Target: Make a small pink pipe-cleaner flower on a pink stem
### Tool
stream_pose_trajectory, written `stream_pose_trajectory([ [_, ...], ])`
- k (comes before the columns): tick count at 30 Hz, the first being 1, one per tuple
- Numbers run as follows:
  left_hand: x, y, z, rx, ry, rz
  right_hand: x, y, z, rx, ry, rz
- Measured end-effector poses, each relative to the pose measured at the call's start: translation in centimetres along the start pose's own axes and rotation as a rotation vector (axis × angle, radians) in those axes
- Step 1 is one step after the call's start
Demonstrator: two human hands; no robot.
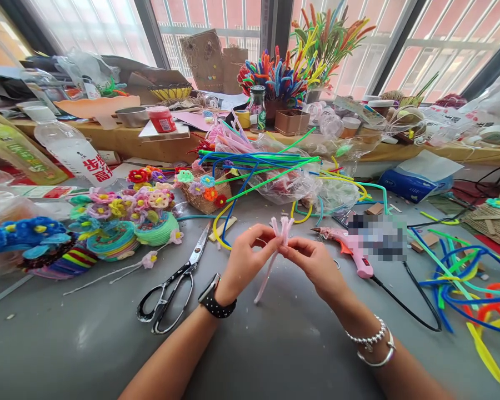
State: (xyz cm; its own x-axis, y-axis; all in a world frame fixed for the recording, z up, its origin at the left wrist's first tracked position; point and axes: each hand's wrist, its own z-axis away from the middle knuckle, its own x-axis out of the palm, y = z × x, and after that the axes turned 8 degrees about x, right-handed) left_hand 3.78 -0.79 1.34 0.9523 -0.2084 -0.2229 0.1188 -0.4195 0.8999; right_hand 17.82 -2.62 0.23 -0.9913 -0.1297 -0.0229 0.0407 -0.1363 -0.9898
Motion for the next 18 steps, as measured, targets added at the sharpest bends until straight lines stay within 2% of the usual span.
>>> stream_pose_trajectory([
  [3,-0.15,0.05,-0.11,-0.028,-0.026,0.042,0.04,0.02,-0.01,0.007,-0.017,-0.032],
  [9,-0.29,0.08,-0.14,-0.027,0.085,0.164,0.12,-0.26,0.23,0.006,-0.039,0.044],
  [15,-0.43,0.09,-0.35,-0.092,0.077,0.262,0.16,-0.35,0.25,0.029,-0.052,0.079],
  [18,-0.38,0.22,-0.33,-0.106,0.107,0.294,0.12,-0.18,0.15,0.017,-0.024,0.024],
])
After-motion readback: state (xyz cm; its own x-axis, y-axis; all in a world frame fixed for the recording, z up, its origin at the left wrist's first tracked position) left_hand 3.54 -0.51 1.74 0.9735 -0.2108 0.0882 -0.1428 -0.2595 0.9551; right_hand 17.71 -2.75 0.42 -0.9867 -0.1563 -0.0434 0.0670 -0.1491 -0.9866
